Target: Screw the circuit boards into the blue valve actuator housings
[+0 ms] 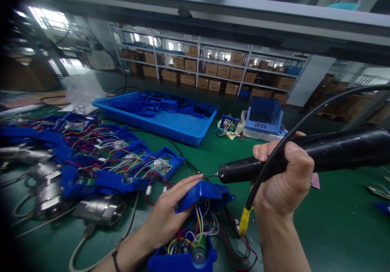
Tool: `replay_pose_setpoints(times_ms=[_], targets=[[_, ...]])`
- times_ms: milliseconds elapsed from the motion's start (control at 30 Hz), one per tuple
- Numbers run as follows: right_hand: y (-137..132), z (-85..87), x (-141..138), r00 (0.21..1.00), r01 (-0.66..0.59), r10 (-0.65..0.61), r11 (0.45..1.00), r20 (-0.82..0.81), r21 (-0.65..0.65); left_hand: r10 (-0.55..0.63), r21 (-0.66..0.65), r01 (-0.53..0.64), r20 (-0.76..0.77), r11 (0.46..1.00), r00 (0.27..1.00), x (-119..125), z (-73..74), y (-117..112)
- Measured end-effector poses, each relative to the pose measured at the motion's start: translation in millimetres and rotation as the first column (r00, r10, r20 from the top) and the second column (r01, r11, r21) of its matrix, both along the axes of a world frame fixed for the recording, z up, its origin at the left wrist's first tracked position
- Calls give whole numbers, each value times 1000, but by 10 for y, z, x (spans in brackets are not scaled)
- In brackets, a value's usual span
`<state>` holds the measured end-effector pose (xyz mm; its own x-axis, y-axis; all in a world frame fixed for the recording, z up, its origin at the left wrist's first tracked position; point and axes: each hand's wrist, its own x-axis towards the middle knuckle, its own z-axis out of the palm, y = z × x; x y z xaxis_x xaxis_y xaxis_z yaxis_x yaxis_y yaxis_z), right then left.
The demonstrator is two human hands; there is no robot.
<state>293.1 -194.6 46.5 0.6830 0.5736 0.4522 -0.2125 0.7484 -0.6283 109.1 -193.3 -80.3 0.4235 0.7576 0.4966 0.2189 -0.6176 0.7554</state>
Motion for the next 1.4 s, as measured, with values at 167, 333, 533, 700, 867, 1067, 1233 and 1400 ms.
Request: replay_pose_setpoints(times_ms=[167,333,533,700,867,1067,1233,1400], targets=[[10,-10,10,1000,-5,5,1000,4,-7,-3,-6,3,-6,1000,1000,0,13,-6],[16,-14,17,1000,-11,11,1000,1,-8,-16,4,16,1,1000,1000,4,9,0],[12,-20,32,999,-26,26,1000,24,2,-30,18,30,2,999,1000,9,3,5],[25,-21,39,999,-39,39,999,21,-2,-39,11,39,-6,999,999,1,2,6],[30,-27,29,999,-41,41,999,2,-10,-46,-10,46,-22,999,999,-8,10,3],[7,-30,8,999,-32,32,1000,36,1,-35,-20,35,-17,999,999,11,13,5],[11,-31,-9,998,-40,40,999,49,-8,-49,-42,48,-24,998,999,3,25,-4],[15,-34,4,998,-40,40,999,49,-2,-66,-62,65,-13,996,998,-9,18,1]])
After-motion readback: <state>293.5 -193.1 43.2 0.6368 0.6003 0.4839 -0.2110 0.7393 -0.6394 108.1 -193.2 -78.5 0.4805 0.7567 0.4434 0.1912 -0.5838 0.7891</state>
